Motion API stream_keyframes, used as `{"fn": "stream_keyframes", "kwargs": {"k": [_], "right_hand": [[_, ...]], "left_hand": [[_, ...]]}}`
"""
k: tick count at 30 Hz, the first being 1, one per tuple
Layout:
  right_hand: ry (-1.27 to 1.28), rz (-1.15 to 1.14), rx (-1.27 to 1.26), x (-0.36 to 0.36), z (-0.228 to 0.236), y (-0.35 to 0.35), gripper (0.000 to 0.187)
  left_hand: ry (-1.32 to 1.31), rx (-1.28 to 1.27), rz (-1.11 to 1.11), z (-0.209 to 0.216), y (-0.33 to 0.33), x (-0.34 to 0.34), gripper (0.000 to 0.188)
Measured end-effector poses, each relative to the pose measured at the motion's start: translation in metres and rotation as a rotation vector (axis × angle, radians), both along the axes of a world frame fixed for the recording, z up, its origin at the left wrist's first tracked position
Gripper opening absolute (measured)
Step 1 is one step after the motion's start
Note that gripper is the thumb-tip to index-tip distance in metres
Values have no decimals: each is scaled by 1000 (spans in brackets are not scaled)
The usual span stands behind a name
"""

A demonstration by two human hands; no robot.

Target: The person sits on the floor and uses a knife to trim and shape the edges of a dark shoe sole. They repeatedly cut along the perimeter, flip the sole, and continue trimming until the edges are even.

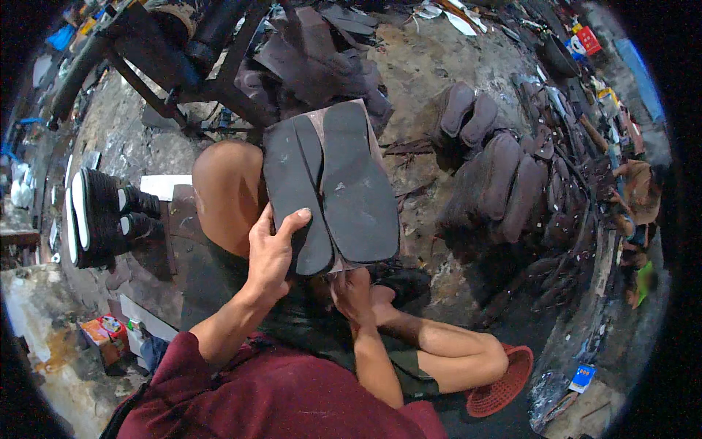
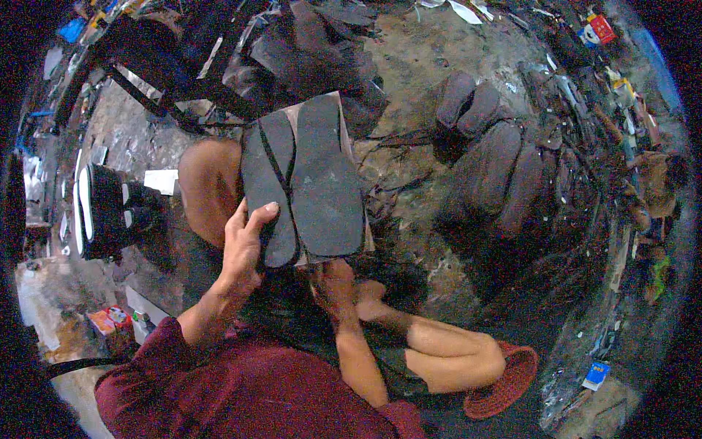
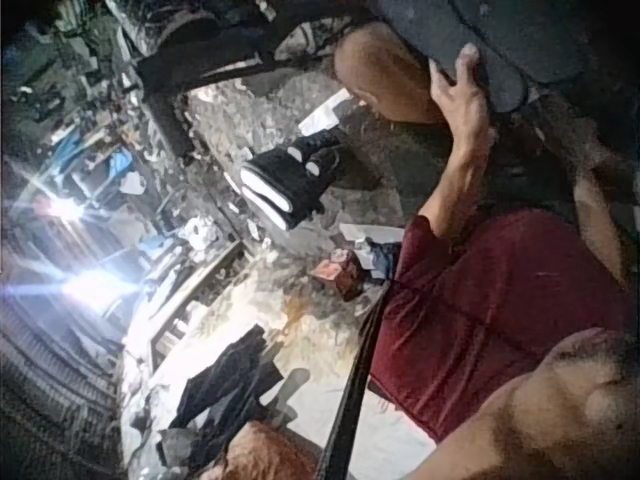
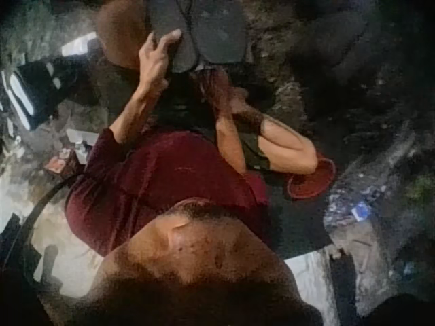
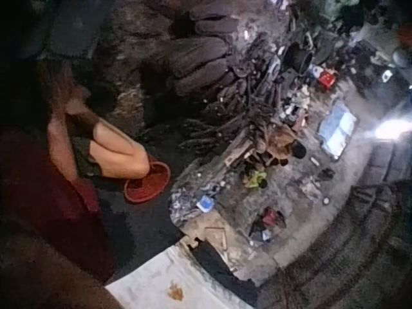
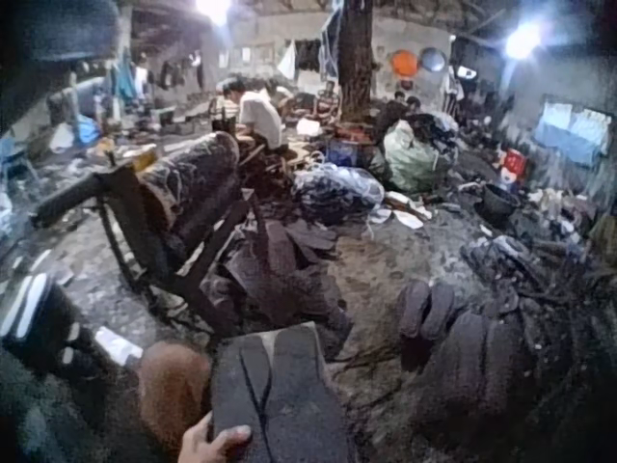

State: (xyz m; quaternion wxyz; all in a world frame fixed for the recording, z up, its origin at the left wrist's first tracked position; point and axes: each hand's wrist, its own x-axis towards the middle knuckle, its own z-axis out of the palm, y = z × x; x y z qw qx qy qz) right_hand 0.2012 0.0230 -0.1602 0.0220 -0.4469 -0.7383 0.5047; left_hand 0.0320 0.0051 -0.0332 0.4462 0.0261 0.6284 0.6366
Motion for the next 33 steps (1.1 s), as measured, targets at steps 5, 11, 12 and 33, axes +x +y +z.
{"fn": "stream_keyframes", "kwargs": {"k": [5, 11, 12, 33], "right_hand": [[287, -238, 288, -35, -47, -12, 45], [357, -160, 384, -47, -36, 5, 43], [356, -155, 381, -49, -33, 8, 43], [387, -38, 409, -75, 49, 136, 43]], "left_hand": [[15, 32, -8, 5, 5, 4, 44], [28, 18, 10, 3, 5, 0, 45], [13, 31, 25, 4, 5, 1, 45], [7, -28, -44, 8, -18, -1, 53]]}}
